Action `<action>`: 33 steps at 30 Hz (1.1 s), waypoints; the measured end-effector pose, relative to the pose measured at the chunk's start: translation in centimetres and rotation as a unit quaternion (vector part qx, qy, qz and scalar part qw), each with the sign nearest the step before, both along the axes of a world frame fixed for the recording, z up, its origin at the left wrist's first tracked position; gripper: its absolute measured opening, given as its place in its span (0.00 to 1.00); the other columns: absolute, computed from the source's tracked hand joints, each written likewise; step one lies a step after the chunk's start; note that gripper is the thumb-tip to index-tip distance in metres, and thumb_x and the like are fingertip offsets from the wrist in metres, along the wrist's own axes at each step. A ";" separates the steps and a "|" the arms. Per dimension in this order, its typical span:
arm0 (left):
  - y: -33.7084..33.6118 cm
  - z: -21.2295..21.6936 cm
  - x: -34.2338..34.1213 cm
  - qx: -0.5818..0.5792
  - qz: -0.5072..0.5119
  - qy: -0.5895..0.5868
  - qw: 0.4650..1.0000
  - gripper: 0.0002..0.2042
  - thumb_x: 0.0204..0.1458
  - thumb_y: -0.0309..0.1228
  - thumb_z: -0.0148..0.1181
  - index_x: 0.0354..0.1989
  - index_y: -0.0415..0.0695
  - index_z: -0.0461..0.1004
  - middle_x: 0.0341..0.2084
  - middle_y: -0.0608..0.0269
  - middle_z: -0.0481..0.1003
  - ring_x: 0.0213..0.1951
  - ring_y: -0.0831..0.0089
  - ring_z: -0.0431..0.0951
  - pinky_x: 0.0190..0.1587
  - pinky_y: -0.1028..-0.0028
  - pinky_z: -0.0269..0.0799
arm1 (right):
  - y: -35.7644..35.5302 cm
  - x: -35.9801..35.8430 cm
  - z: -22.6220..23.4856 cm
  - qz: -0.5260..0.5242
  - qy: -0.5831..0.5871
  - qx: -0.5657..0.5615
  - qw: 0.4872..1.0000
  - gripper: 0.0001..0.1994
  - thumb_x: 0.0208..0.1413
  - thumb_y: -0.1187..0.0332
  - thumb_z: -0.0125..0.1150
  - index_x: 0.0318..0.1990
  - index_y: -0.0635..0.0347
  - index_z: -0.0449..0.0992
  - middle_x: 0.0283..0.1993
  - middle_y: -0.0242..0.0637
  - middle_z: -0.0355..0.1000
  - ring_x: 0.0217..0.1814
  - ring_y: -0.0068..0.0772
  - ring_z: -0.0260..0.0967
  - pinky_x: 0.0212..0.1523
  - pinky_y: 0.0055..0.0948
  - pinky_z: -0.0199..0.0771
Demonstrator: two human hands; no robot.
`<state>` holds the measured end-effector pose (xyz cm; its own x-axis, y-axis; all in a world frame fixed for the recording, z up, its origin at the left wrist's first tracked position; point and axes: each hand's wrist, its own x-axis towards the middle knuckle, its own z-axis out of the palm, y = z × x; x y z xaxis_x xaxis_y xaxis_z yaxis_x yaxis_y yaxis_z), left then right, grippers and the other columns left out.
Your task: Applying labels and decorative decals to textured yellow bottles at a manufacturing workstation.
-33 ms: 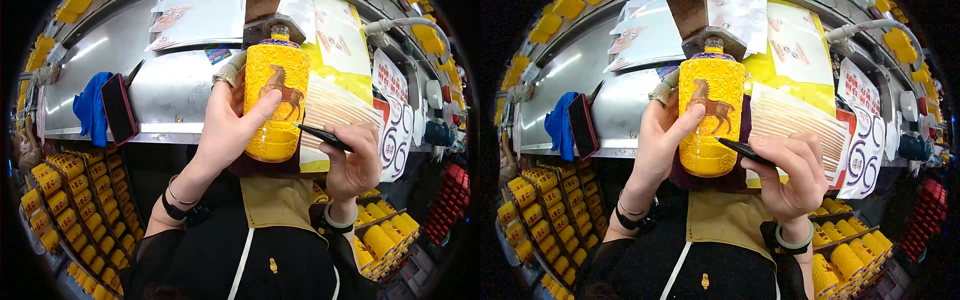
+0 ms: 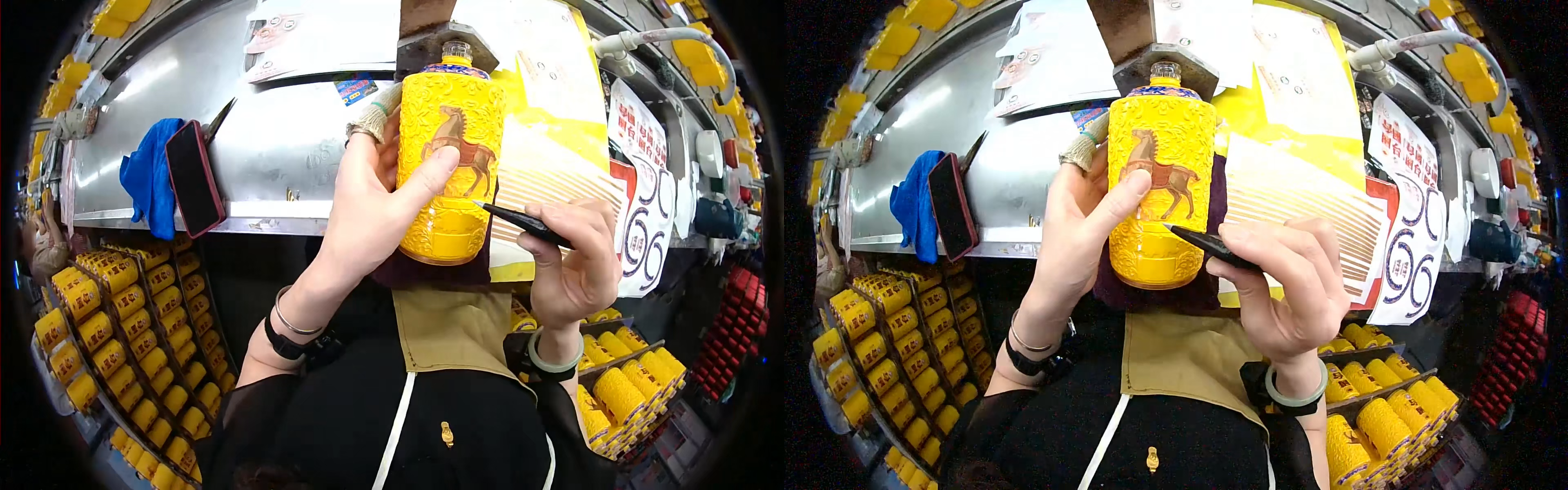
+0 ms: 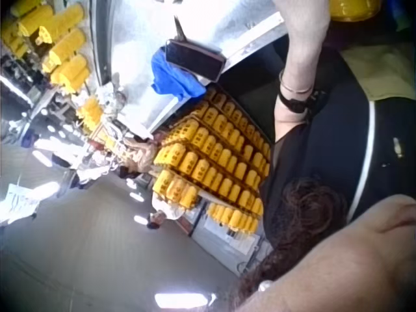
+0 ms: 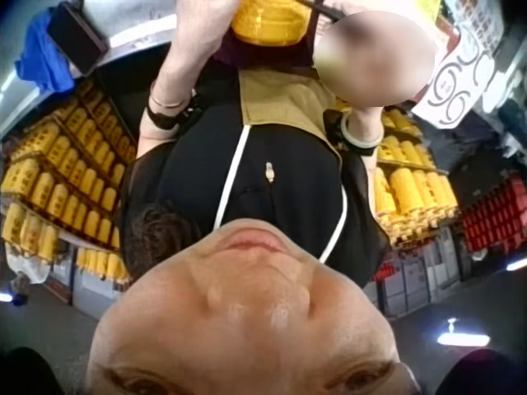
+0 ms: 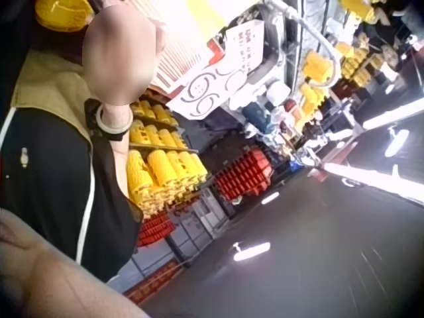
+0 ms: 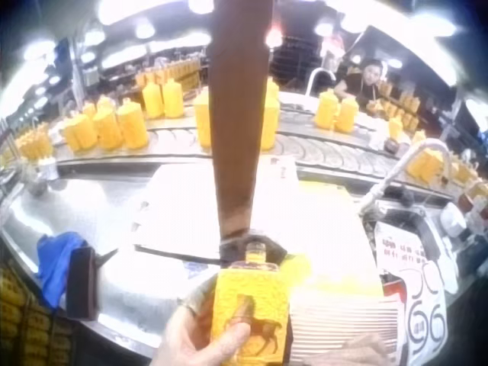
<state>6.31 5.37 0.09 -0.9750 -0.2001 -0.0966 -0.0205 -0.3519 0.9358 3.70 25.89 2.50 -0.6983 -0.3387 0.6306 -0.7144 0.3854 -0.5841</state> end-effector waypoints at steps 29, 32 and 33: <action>-0.7 0.1 -1.1 0.038 -0.017 -0.033 0.999 0.31 0.63 0.34 0.67 0.68 0.33 0.59 0.59 0.51 0.73 0.61 0.68 0.74 0.64 0.67 0.69 | -1.9 -2.3 0.7 -0.025 0.046 -0.015 0.999 0.15 0.45 0.80 0.76 0.44 0.64 0.83 0.38 0.39 0.82 0.38 0.36 0.75 0.40 0.32 0.74; -0.8 -0.2 -0.9 0.092 -0.019 -0.030 0.995 0.30 0.66 0.38 0.62 0.69 0.33 0.60 0.61 0.52 0.72 0.63 0.67 0.72 0.66 0.66 0.67 | -2.9 -3.5 2.9 0.015 0.145 0.132 0.980 0.16 0.44 0.76 0.73 0.44 0.59 0.85 0.42 0.34 0.82 0.38 0.34 0.73 0.40 0.30 0.72; -0.9 -0.2 -0.8 0.164 -0.023 -0.023 0.986 0.29 0.68 0.42 0.57 0.68 0.34 0.61 0.60 0.52 0.72 0.63 0.67 0.72 0.67 0.66 0.67 | -3.1 -3.9 3.6 0.033 0.177 0.179 0.967 0.16 0.44 0.74 0.72 0.44 0.57 0.86 0.43 0.32 0.82 0.37 0.33 0.72 0.40 0.30 0.71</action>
